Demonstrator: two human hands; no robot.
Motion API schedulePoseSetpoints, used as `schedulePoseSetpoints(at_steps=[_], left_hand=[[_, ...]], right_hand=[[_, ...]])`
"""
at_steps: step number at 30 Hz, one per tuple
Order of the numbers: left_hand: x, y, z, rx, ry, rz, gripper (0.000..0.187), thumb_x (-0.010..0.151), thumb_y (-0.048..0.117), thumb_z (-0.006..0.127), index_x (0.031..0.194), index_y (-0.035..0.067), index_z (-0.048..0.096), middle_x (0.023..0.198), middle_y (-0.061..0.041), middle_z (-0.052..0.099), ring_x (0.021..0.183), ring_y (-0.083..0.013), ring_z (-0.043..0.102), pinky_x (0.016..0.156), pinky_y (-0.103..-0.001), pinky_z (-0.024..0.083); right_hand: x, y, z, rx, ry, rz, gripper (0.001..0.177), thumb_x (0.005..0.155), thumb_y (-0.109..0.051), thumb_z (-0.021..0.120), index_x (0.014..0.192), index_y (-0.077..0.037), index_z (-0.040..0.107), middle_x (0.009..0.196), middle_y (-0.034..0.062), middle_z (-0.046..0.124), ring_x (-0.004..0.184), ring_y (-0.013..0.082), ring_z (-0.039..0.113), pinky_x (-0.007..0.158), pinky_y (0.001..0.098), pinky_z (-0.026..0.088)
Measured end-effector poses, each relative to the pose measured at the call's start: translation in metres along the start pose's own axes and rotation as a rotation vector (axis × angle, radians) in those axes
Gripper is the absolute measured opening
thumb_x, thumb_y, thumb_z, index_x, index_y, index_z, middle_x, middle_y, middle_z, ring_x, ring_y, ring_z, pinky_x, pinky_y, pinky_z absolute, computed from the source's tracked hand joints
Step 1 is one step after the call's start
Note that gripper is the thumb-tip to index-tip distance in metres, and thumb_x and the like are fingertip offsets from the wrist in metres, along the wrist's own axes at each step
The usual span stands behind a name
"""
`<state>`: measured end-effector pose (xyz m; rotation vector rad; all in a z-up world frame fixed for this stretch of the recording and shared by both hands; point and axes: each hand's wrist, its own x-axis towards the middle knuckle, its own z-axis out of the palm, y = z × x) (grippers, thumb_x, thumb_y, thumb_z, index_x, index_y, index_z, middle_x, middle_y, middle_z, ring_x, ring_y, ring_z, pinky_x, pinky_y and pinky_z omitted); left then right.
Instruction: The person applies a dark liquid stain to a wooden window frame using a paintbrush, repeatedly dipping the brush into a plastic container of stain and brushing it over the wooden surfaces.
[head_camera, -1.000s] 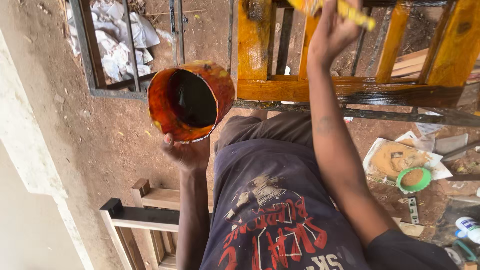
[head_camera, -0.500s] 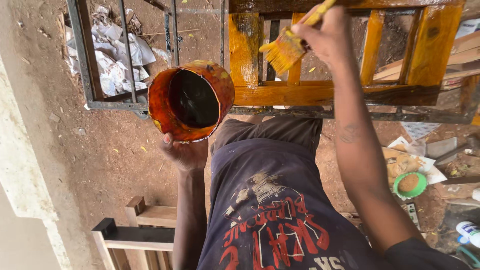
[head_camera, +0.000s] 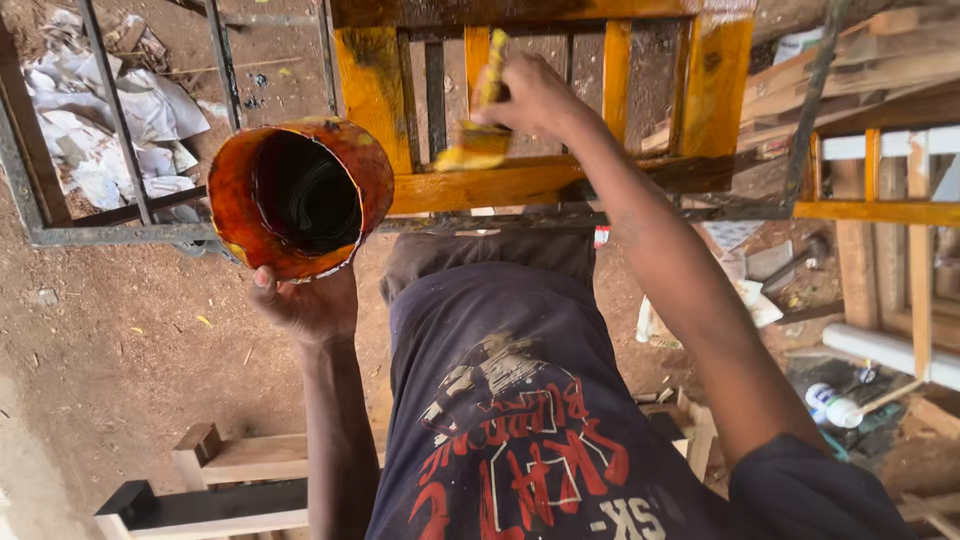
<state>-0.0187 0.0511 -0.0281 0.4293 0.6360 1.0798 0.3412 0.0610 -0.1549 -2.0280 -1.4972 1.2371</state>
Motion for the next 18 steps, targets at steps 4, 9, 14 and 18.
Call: schedulePoseSetpoints(at_steps=[4,9,14,18], left_hand=[[0.004,-0.02,0.03,0.044,0.006,0.024,0.08,0.087,0.048,0.075,0.156,0.018,0.047,0.157,-0.008,0.051,0.145,-0.0271,0.048,0.125,-0.058,0.04],[0.006,-0.049,0.05,-0.006,0.055,0.031,0.081,0.085,0.046,0.076,0.154,0.02,0.045,0.157,-0.005,0.049,0.147,-0.0267,0.047,0.123,-0.06,0.041],[0.002,-0.066,0.045,-0.075,0.018,-0.01,0.078,0.09,0.043,0.074,0.157,0.016,0.046,0.16,-0.004,0.049,0.149,-0.0242,0.047,0.131,-0.051,0.037],[-0.001,-0.073,0.034,-0.122,0.058,-0.018,0.077,0.091,0.042,0.074,0.156,0.013,0.046,0.159,-0.005,0.05,0.148,-0.0238,0.047,0.13,-0.048,0.036]], right_hand=[[-0.076,0.058,-0.062,-0.085,0.038,-0.151,0.026,0.084,-0.027,0.084,0.099,-0.008,0.073,0.094,0.0094,0.073,0.086,0.0212,0.07,0.078,0.0423,0.058],[-0.137,0.129,-0.136,-0.213,0.025,0.158,0.024,0.09,-0.031,0.079,0.101,-0.01,0.073,0.089,0.0088,0.073,0.074,0.0201,0.068,0.069,0.0422,0.058],[-0.106,0.155,-0.146,-0.516,0.254,0.407,0.044,0.108,-0.04,0.076,0.088,-0.002,0.069,0.083,0.016,0.071,0.071,0.0285,0.068,0.068,0.044,0.054],[-0.062,0.141,-0.155,-0.961,0.668,-0.175,0.033,0.093,-0.036,0.084,0.082,-0.008,0.068,0.079,0.0091,0.068,0.08,0.0263,0.069,0.073,0.0467,0.053]])
